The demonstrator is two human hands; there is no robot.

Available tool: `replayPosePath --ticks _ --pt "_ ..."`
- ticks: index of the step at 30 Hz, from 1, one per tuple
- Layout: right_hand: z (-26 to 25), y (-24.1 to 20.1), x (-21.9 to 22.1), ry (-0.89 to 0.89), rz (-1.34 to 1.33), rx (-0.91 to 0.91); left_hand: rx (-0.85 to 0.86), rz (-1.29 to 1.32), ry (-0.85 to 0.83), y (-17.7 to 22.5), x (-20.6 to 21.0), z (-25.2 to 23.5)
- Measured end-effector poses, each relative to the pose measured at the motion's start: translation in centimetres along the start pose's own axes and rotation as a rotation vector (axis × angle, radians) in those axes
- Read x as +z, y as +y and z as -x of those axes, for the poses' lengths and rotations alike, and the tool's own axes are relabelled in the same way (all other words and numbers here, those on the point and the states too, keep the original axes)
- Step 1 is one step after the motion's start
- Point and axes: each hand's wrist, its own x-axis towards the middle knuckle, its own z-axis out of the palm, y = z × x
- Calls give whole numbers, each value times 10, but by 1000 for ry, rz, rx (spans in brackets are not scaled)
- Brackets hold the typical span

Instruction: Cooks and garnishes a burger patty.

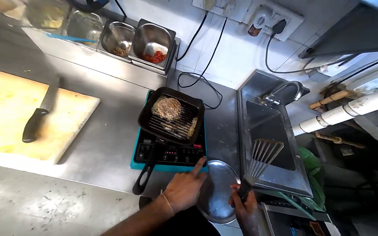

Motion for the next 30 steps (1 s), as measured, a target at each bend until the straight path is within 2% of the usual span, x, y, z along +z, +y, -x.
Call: replayPosePath --ticks 2,4,6,9,12,14,16,21,26,30 --pt "-3 4 1 -4 90 -14 -45 24 326 -21 -1 14" --pt "-10 2 5 -25 230 -55 -131 36 582 -53 -4 30" --pt "-21 -7 13 -67 372 -143 -259 111 666 -87 -8 46" --pt "-45 -29 30 -203 544 -224 -437 473 495 -118 -12 67" --pt "-73 -59 50 -283 692 -262 -435 1019 334 -119 -12 74" --pt "-91 -75 61 -297 783 -270 -425 1176 299 -115 -9 74" --pt "-105 -85 68 -324 852 -244 -456 1197 317 -114 -5 72" --pt "-130 -94 78 -437 931 -169 -487 1055 331 -117 -5 71" --pt "-138 -90 77 -484 893 -155 -435 1017 332 -129 -5 84" --pt "-135 -93 73 -478 825 -131 -402 874 311 -136 -9 99"
